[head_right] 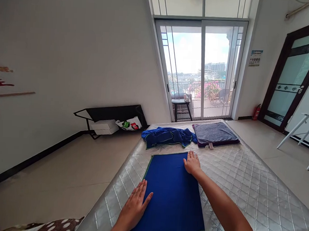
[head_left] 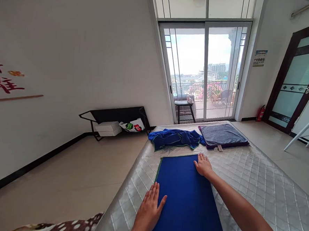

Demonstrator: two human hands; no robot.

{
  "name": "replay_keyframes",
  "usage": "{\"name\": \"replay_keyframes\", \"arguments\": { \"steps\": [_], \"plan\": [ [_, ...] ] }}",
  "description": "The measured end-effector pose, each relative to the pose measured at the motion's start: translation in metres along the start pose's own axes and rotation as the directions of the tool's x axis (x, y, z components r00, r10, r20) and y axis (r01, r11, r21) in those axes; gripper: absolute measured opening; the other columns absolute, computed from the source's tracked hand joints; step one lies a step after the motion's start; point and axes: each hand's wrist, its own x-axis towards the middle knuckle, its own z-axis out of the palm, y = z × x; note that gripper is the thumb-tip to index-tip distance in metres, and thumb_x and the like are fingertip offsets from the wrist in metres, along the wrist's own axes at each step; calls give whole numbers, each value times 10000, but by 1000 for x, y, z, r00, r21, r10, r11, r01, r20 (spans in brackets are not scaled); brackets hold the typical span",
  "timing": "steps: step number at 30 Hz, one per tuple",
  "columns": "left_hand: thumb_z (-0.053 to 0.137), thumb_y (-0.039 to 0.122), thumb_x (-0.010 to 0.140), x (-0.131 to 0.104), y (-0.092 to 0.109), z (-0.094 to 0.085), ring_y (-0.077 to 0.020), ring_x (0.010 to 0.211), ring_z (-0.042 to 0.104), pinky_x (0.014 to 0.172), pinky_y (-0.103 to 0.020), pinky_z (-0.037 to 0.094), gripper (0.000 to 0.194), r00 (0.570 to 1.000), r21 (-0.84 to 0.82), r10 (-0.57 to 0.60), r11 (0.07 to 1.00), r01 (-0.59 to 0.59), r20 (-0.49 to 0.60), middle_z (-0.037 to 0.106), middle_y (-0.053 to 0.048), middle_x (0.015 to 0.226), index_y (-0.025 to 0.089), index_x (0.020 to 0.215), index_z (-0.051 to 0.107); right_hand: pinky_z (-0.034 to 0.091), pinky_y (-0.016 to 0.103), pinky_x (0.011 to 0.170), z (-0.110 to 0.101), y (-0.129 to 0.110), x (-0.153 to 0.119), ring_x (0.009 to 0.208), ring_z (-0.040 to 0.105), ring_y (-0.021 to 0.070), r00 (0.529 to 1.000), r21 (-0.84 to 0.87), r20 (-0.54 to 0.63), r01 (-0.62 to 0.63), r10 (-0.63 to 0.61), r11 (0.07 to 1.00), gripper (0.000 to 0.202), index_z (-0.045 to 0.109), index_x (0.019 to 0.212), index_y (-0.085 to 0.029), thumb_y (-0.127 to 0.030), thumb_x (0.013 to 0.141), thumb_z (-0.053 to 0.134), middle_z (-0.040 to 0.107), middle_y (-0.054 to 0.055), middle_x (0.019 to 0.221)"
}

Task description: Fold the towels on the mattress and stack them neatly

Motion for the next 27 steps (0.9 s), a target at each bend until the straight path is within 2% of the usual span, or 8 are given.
{"name": "replay_keyframes", "arguments": {
  "steps": [4,7,9,12,14,17,20,27],
  "plan": [
    [182,654,971,7,-2,-12,-279,1489,259,1216,-467,264,834,987,53,-42,998,34,158,261,-147,1609,56,1539,302,91,375,1217,10,6,12,1525,103,221,1000,-5,1,-25,25,1000,712,200,1565,-16,-455,1005,225,180,151,1637],
    [188,699,950,34,10,-32,-325,1467,306,1208,-492,265,899,974,118,-49,993,23,223,336,-199,1567,8,1489,390,87,373,1218,16,8,13,1527,91,216,1000,-7,-3,-22,22,1000,711,196,1568,-26,-463,1007,219,185,148,1638],
    [178,687,961,61,34,-44,-335,1450,345,1200,-493,282,891,985,120,-7,993,-15,175,385,-220,1540,-5,1463,432,88,375,1219,18,9,13,1527,90,216,1000,-5,-10,-21,21,1000,710,198,1568,-29,-463,1007,213,176,141,1641],
    [158,622,998,102,91,-50,-288,1443,374,1194,-456,310,793,976,33,202,978,-205,78,428,-178,1531,54,1465,457,96,383,1220,20,11,15,1526,99,222,1000,-6,-21,-13,13,1000,712,199,1569,-30,-465,1006,210,163,134,1643],
    [150,554,1023,124,131,-42,-257,1457,351,1195,-440,313,708,954,-29,297,955,-297,24,418,-135,1548,102,1477,452,105,387,1218,23,14,16,1526,100,222,1000,-17,-23,4,-5,1000,708,194,1571,-32,-455,1003,221,152,132,1644],
    [128,488,1037,142,162,-21,-247,1462,343,1191,-447,317,661,967,-85,255,963,-254,-4,423,-123,1549,119,1477,455,110,381,1217,25,16,16,1526,98,216,999,-35,-21,24,-25,999,693,196,1573,-42,-435,1003,233,141,124,1647],
    [122,547,1020,150,145,-4,-258,1471,323,1199,-459,293,704,990,-75,136,988,-133,31,407,-120,1562,127,1495,428,102,377,1217,25,15,16,1526,105,215,1000,-40,-30,7,-8,999,692,212,1571,-45,-447,1008,224,163,128,1645],
    [74,574,999,154,37,-8,-282,1503,231,1217,-440,223,811,980,38,-160,987,156,115,285,-179,1604,0,1518,320,75,371,1217,21,11,16,1526,100,210,1000,-41,-19,-18,17,999,704,216,1571,-54,-476,1008,233,167,123,1648]
  ]
}}
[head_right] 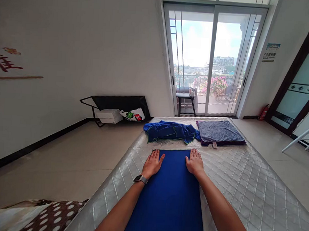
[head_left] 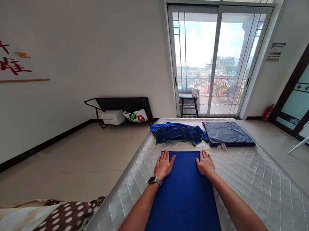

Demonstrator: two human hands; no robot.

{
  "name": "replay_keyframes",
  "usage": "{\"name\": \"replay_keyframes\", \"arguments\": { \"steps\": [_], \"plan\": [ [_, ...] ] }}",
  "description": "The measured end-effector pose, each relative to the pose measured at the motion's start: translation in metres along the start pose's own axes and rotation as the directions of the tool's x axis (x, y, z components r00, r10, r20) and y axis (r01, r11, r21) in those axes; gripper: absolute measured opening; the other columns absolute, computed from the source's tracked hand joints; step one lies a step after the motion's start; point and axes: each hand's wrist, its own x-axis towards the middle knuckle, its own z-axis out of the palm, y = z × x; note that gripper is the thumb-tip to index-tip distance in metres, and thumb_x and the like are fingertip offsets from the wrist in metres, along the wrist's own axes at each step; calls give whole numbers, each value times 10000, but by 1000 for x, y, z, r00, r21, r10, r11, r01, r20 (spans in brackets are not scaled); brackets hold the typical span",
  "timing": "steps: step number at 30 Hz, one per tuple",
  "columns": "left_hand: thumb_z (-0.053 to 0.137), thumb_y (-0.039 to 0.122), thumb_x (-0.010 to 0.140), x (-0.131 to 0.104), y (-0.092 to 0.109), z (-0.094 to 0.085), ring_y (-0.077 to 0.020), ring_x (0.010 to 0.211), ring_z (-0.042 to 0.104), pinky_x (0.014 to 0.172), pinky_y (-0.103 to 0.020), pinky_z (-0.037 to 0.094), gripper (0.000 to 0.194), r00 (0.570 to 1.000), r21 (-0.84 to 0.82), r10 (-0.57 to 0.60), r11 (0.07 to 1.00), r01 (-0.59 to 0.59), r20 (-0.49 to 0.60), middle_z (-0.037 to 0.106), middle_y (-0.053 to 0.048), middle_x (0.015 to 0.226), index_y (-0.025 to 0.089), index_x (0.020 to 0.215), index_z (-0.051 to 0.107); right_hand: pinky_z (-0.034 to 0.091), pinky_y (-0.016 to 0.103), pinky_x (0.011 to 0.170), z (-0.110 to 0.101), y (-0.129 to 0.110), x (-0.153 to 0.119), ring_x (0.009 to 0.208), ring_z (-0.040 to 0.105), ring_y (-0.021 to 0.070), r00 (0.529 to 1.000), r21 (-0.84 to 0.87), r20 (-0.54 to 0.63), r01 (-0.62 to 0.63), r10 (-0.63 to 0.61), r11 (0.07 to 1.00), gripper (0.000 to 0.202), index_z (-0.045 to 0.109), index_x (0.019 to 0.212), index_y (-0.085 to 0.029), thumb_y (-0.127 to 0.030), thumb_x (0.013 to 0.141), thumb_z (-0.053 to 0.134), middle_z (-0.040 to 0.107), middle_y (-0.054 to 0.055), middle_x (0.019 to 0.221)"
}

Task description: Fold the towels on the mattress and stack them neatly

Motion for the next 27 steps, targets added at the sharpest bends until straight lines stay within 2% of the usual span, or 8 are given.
{"name": "replay_keyframes", "arguments": {
  "steps": [4,8,11,15,18,21,24,27],
  "plan": [
    [60,567,998,4,-19,-4,-277,1493,259,1205,-423,246,811,1000,5,-13,1000,13,0,313,-188,1591,-1,1511,331,72,369,1217,-1,0,-1,1527,91,202,1000,11,9,-7,7,1000,706,207,1572,-52,-474,1006,226,161,119,1648],
    [77,587,990,7,-10,-12,-341,1462,323,1194,-487,251,855,1000,8,-8,1000,8,-17,379,-263,1539,-54,1463,389,72,375,1218,-1,-1,-1,1527,87,198,1000,25,13,-14,14,1000,706,187,1579,-67,-476,1005,218,160,112,1650],
    [99,604,990,6,23,-16,-332,1469,311,1211,-478,221,847,995,-1,85,996,-85,-50,387,-244,1546,-24,1462,415,72,368,1219,-2,-1,-1,1528,86,198,1000,21,13,-17,17,1000,707,192,1577,-59,-472,1004,224,156,113,1651],
    [115,572,1012,-5,93,-7,-210,1487,288,1222,-367,227,715,942,-44,327,943,-330,-72,394,-87,1581,151,1486,447,83,361,1220,-1,2,-1,1528,87,199,1000,-15,18,4,-3,1000,687,196,1576,-56,-432,1002,238,146,105,1652],
    [109,543,1023,-11,123,4,-200,1468,330,1205,-370,277,683,932,-69,355,931,-359,-71,424,-75,1565,173,1489,445,93,357,1217,1,4,-1,1528,88,198,999,-37,20,34,-34,999,669,188,1581,-72,-399,1001,255,139,98,1653],
    [162,549,1027,-8,112,7,-242,1461,343,1193,-426,305,659,951,-81,298,949,-304,-78,432,-114,1558,168,1484,447,92,368,1216,1,4,0,1528,88,203,1000,-24,18,21,-20,999,677,185,1581,-71,-428,1008,240,155,110,1651],
    [354,519,1023,2,73,3,-280,1383,444,1136,-492,379,521,972,-79,215,972,-222,-93,486,-138,1507,213,1410,519,74,366,1216,-3,0,-1,1528,83,200,1000,4,22,-8,8,1000,690,195,1579,-72,-458,1009,232,161,112,1650],
    [577,418,968,10,36,-2,-257,1171,594,987,-494,509,380,982,-72,157,984,-165,-102,574,-103,1367,221,1293,580,64,360,1215,-7,-3,-2,1527,94,193,999,18,30,-21,20,1000,696,197,1580,-82,-472,1005,231,161,103,1650]
  ]
}}
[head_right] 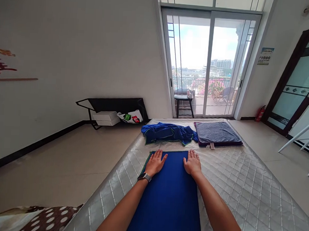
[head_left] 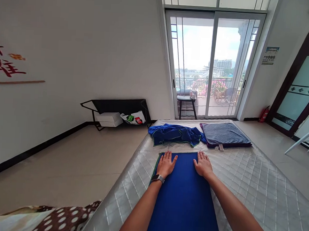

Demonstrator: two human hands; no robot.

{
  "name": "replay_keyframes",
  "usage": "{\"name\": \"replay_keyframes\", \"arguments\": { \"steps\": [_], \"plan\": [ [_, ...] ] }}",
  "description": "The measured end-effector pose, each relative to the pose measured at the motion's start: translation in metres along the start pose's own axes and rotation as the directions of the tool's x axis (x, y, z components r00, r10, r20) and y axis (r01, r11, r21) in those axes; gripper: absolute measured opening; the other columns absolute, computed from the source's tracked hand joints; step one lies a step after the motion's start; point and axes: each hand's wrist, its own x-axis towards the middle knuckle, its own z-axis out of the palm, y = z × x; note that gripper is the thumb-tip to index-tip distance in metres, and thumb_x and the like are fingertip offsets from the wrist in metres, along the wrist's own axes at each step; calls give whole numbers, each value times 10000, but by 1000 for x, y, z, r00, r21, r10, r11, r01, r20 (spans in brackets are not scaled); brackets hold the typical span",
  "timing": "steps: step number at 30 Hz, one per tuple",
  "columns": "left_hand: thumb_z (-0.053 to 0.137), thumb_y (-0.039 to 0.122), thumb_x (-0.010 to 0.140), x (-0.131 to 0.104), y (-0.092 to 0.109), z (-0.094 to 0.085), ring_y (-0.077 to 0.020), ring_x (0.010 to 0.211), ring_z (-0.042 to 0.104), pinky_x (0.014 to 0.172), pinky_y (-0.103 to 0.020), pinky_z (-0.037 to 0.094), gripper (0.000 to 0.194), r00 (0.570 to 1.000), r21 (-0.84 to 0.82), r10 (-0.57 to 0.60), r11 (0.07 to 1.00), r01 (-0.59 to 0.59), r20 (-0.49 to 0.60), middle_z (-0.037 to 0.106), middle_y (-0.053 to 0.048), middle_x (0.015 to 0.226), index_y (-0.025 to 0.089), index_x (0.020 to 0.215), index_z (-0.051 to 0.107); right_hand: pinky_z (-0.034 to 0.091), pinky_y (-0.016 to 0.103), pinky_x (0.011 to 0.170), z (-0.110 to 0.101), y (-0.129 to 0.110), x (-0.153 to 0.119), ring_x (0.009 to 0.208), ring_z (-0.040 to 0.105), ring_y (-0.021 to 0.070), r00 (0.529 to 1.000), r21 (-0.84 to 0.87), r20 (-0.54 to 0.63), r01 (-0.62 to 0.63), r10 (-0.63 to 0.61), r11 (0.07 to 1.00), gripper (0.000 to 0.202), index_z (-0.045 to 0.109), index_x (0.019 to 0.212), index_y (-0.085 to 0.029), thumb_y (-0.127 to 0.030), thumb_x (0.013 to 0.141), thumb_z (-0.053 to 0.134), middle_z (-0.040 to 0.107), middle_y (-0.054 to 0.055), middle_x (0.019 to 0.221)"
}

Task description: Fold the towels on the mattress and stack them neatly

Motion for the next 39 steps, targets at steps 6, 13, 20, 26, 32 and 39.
{"name": "replay_keyframes", "arguments": {
  "steps": [6,13,20,26,32,39],
  "plan": [
    [620,407,944,1,-38,-10,-258,1143,604,961,-501,521,408,998,20,-64,998,64,-20,576,-94,1347,208,1296,569,65,360,1215,-5,-2,-3,1527,84,189,1000,11,6,4,-4,1000,694,203,1578,-75,-464,1004,231,172,101,1647],
    [156,570,1010,-7,9,-7,-301,1502,233,1227,-462,214,740,997,34,49,998,-47,-57,365,-170,1586,69,1509,375,79,368,1219,-4,-2,-3,1526,102,199,1000,16,-13,5,-5,1000,703,210,1573,-58,-461,999,243,190,119,1642],
    [156,514,1027,-30,88,20,-233,1467,335,1198,-431,304,669,942,-89,337,938,-336,-5,400,-133,1567,120,1534,343,119,361,1213,3,5,0,1524,114,189,999,-11,-13,52,-52,999,661,219,1575,-72,-366,985,270,222,117,1634],
    [100,619,989,-40,3,12,-256,1492,269,1217,-430,245,794,991,37,108,993,-111,82,343,-136,1593,91,1520,367,78,372,1217,3,0,0,1520,142,214,1000,38,-21,4,-4,999,711,207,1577,-69,-473,993,238,218,130,1634],
    [95,660,963,-57,-55,7,-282,1503,228,1211,-448,238,868,997,96,-49,994,43,61,313,-171,1597,37,1521,330,71,370,1220,-2,-1,0,1527,92,194,1000,50,-9,-2,3,999,706,195,1579,-70,-458,991,249,176,105,1644],
    [104,658,965,-59,-45,-1,-286,1501,234,1211,-440,228,865,997,77,-61,995,57,47,332,-181,1587,32,1515,337,67,386,1224,-9,-8,-23,1523,123,204,997,5,-71,45,-45,999,660,221,1569,-52,-385,1000,250,199,121,1635]
  ]
}}
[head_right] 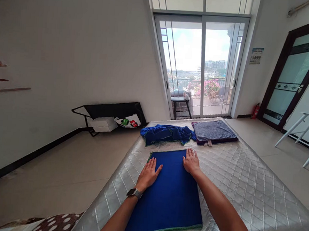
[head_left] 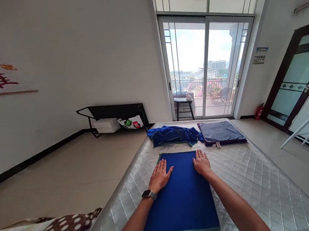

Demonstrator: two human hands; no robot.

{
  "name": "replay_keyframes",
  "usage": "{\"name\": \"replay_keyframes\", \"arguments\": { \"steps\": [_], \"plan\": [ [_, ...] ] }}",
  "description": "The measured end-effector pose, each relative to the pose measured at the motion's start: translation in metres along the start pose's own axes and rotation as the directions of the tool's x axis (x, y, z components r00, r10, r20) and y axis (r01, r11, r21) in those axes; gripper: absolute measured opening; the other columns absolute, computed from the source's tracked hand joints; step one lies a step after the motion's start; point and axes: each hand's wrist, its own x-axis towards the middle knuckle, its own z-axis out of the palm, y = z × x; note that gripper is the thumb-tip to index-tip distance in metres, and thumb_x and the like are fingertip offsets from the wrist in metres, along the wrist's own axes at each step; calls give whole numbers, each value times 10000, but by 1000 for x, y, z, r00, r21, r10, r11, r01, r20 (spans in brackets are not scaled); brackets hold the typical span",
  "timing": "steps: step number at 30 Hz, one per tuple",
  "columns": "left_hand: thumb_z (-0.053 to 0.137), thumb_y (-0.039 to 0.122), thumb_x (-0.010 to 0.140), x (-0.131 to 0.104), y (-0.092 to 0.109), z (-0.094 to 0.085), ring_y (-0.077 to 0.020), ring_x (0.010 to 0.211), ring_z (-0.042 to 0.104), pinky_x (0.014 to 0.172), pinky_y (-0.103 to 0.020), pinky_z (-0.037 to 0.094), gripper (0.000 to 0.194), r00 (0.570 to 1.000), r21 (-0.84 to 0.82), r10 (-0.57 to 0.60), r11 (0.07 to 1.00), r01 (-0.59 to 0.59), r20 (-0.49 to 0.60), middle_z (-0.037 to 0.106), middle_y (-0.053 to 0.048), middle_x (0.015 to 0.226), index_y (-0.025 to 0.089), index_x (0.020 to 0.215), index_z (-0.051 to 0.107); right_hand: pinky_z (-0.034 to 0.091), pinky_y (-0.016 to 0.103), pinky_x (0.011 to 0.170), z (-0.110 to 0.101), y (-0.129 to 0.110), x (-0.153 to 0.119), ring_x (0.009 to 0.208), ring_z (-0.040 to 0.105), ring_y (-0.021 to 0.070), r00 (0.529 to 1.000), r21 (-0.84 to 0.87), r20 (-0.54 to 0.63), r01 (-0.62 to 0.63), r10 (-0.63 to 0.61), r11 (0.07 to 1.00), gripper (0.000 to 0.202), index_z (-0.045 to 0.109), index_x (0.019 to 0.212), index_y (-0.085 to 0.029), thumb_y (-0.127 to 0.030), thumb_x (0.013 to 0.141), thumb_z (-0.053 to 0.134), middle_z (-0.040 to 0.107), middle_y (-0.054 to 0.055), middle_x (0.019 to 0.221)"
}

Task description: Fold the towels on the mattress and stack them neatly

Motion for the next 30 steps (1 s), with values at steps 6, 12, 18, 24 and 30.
{"name": "replay_keyframes", "arguments": {
  "steps": [6,12,18,24,30],
  "plan": [
    [109,665,960,2,-3,4,-282,1500,236,1214,-445,228,868,1000,-14,-6,1000,6,-2,314,-178,1596,38,1522,322,90,401,1226,23,4,-45,1520,141,224,1000,1,14,21,-21,1000,688,216,1578,-86,-465,1004,224,193,114,1636],
    [125,605,980,3,5,-6,-301,1498,236,1219,-467,219,827,1000,20,-13,1000,13,12,328,-199,1585,8,1519,316,86,400,1228,19,4,-55,1521,132,225,999,29,48,4,-5,1000,698,202,1581,-94,-487,1004,224,172,104,1640],
    [132,525,1023,-13,99,-10,-251,1487,283,1215,-432,274,707,943,-62,323,943,-328,-79,360,-152,1585,76,1511,378,99,415,1227,14,5,-57,1523,119,226,997,9,54,49,-50,999,671,205,1577,-79,-416,999,256,170,117,1639],
    [124,557,1024,-32,130,-2,-241,1458,351,1196,-438,321,711,928,-122,367,920,-371,-58,429,-137,1549,114,1502,409,86,399,1230,7,3,-61,1526,94,221,995,-1,79,63,-62,998,655,213,1569,-48,-347,990,274,147,123,1638],
    [133,612,1005,-55,41,5,-259,1477,306,1208,-447,285,769,975,12,222,975,-222,-26,367,-142,1581,91,1513,382,58,384,1229,2,-3,-61,1527,84,204,997,38,83,3,-6,999,692,175,1579,-66,-463,1013,200,111,100,1649]
  ]
}}
